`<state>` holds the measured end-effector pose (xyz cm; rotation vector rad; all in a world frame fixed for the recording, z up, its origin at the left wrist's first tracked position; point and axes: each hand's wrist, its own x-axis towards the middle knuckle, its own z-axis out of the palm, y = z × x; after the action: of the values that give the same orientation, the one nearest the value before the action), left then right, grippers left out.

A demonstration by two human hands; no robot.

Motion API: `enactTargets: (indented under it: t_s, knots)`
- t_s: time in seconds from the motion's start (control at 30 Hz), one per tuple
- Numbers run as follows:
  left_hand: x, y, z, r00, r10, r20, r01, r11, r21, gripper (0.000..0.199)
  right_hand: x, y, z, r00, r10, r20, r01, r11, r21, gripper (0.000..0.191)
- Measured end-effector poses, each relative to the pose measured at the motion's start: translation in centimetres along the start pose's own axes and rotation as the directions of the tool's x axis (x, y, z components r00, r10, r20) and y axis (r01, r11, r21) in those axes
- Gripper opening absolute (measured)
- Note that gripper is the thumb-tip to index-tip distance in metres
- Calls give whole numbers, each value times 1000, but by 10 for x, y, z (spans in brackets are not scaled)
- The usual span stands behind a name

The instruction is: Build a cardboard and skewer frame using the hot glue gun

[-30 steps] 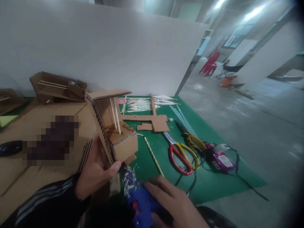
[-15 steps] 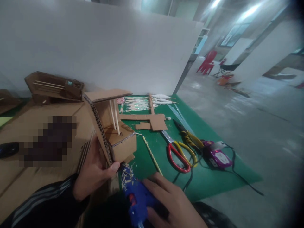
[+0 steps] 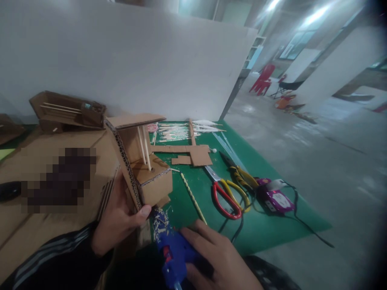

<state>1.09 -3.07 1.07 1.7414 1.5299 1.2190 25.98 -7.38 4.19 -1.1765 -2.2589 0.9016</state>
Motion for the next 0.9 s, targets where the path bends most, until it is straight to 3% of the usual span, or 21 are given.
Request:
enactTargets:
  t_s: [0.6,0.9]
  knots:
    - [2,3,0,1000,5,-27,-6,1000,-29,88,-2,1,-3,998,-58,-22,57,998,-11,45]
    - [2,4,0,999,19,-30,-21,997,-77,86,-3,1,-4,993,-103,-58,100,994,-41,39]
